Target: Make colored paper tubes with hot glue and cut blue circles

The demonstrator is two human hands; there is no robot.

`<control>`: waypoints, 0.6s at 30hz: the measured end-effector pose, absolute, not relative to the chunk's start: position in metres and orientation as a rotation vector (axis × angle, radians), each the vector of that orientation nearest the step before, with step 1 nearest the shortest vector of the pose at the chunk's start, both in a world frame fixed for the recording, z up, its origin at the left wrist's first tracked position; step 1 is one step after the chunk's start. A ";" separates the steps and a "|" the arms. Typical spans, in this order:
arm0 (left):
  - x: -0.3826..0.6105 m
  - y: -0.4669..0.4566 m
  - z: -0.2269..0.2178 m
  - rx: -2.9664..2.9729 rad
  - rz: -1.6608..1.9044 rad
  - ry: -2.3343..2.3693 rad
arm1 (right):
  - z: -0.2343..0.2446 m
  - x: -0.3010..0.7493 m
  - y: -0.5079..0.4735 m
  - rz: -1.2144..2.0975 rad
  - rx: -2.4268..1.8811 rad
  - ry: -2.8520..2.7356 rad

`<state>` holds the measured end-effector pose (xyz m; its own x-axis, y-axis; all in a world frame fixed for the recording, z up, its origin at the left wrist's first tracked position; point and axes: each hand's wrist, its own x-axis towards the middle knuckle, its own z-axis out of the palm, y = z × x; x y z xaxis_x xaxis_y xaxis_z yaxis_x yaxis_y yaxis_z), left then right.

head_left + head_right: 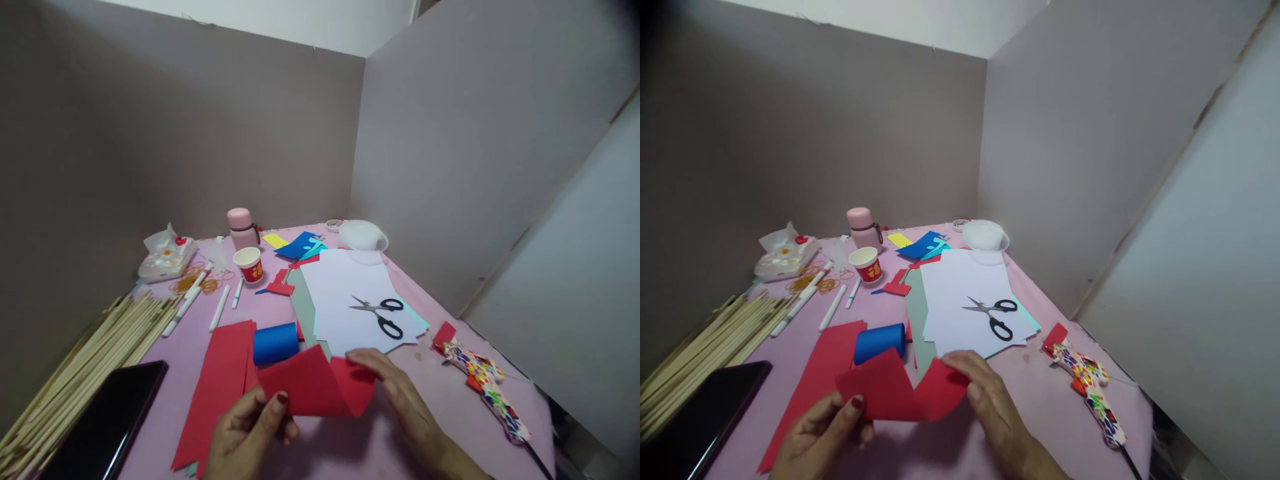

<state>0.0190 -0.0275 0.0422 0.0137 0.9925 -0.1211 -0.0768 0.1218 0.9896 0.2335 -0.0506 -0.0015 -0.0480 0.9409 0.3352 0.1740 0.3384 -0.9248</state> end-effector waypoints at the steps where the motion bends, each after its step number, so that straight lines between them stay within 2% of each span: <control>1: 0.017 -0.025 0.041 1.024 1.180 1.210 | 0.001 0.233 -0.052 0.858 -1.040 -1.580; 4: 0.011 -0.020 0.035 0.983 1.240 1.259 | 0.002 0.226 -0.054 0.861 -1.144 -1.635; 9: 0.003 -0.020 0.031 1.461 1.336 1.240 | -0.008 0.212 -0.055 1.363 -1.084 -1.122; 11: 0.003 -0.022 0.032 1.586 1.327 1.177 | -0.010 0.209 -0.056 1.455 -1.000 -0.974; 18: 0.011 -0.027 0.040 1.160 1.110 0.933 | -0.005 0.209 -0.060 1.431 -0.960 -0.827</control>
<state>0.0114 -0.0269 0.0403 0.2179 0.9760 -0.0028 -0.1710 0.0410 0.9844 0.2090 -0.0602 -0.0049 0.0021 0.9956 -0.0935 -0.4157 -0.0841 -0.9056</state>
